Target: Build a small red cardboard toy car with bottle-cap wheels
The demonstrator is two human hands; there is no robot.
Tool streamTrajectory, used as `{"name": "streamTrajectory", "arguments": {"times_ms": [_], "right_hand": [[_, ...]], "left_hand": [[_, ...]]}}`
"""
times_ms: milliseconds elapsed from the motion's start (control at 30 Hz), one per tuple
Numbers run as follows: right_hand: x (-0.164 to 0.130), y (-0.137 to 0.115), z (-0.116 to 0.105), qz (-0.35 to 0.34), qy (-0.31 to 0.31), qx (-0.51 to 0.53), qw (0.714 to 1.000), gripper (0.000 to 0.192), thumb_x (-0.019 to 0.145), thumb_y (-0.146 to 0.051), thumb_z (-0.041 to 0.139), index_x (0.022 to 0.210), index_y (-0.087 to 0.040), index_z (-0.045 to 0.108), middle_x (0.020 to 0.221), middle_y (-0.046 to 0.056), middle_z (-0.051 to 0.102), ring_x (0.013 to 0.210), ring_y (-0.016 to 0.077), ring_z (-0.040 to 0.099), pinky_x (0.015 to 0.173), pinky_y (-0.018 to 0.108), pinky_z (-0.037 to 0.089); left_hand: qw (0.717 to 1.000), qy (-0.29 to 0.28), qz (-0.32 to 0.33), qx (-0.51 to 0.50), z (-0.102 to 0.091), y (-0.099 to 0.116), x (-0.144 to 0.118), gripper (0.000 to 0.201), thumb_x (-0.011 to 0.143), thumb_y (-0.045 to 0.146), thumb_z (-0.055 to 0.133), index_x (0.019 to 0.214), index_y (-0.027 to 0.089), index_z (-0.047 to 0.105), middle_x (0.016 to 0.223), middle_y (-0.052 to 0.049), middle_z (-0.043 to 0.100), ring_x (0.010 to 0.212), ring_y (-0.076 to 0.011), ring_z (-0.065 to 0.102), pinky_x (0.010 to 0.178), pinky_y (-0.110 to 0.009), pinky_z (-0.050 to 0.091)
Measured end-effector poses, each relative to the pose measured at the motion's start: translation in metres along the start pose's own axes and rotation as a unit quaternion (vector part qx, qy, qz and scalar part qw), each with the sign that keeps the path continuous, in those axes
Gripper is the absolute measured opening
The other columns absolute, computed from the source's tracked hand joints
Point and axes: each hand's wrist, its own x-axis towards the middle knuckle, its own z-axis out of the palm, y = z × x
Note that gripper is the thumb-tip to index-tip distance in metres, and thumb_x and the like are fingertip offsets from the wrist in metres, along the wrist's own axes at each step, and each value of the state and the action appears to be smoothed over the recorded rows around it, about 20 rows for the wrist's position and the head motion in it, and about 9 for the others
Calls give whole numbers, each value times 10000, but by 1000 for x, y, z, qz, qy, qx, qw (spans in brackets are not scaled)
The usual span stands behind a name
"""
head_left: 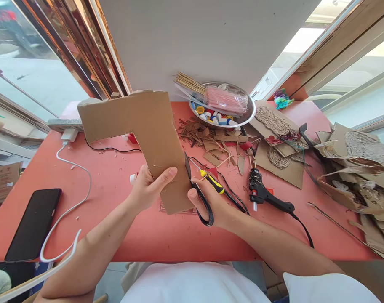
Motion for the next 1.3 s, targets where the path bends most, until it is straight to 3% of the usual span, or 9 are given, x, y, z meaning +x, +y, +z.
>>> {"name": "streamTrajectory", "arguments": {"times_ms": [233, 433, 633, 833, 1033, 1300], "right_hand": [[-2, 6, -1, 56, -25, 33, 998, 746, 811, -1010, 514, 731, -271, 455, 520, -63, 420, 433, 124, 407, 430, 294, 333], [2, -5, 1, 20, 27, 42, 999, 793, 726, -1059, 532, 712, -272, 437, 625, -30, 462, 565, 139, 455, 493, 294, 408], [2, -2, -2, 67, -12, 49, 996, 782, 722, -1046, 551, 685, -270, 464, 518, -58, 425, 434, 115, 398, 396, 289, 344], [2, -5, -3, 28, 23, 8, 999, 789, 760, -1066, 460, 694, -284, 391, 519, -73, 368, 463, 114, 366, 425, 294, 307], [3, -1, -4, 57, 4, 27, 998, 740, 775, -997, 573, 700, -275, 430, 536, -89, 338, 434, 91, 321, 401, 280, 301], [1, 2, -2, 1, 71, -60, 996, 776, 853, -1021, 371, 684, -269, 457, 604, -9, 458, 575, 158, 443, 483, 309, 389]], "left_hand": [[1000, -11, -10, 13, 4, 8, 1, 690, 794, 794, 797, 564, 201, 531, 560, 20, 454, 537, -114, 399, 489, -262, 324], [998, -51, -15, 20, 7, 11, 0, 572, 822, 678, 833, 608, 196, 611, 595, 9, 514, 578, -133, 434, 523, -274, 379], [999, -49, 14, 5, 10, 14, 1, 534, 855, 650, 820, 643, 199, 630, 610, 16, 568, 571, -127, 468, 553, -272, 445], [997, -70, 18, 35, 13, 16, 1, 588, 866, 716, 774, 629, 200, 624, 552, 24, 541, 513, -117, 456, 473, -248, 416], [997, -73, 18, 18, 15, 16, 1, 499, 879, 634, 801, 668, 205, 657, 604, 4, 622, 586, -152, 572, 554, -269, 511], [995, -96, 6, 24, 15, 16, 0, 484, 881, 627, 792, 686, 205, 657, 629, -8, 653, 611, -165, 603, 552, -268, 519]]}}
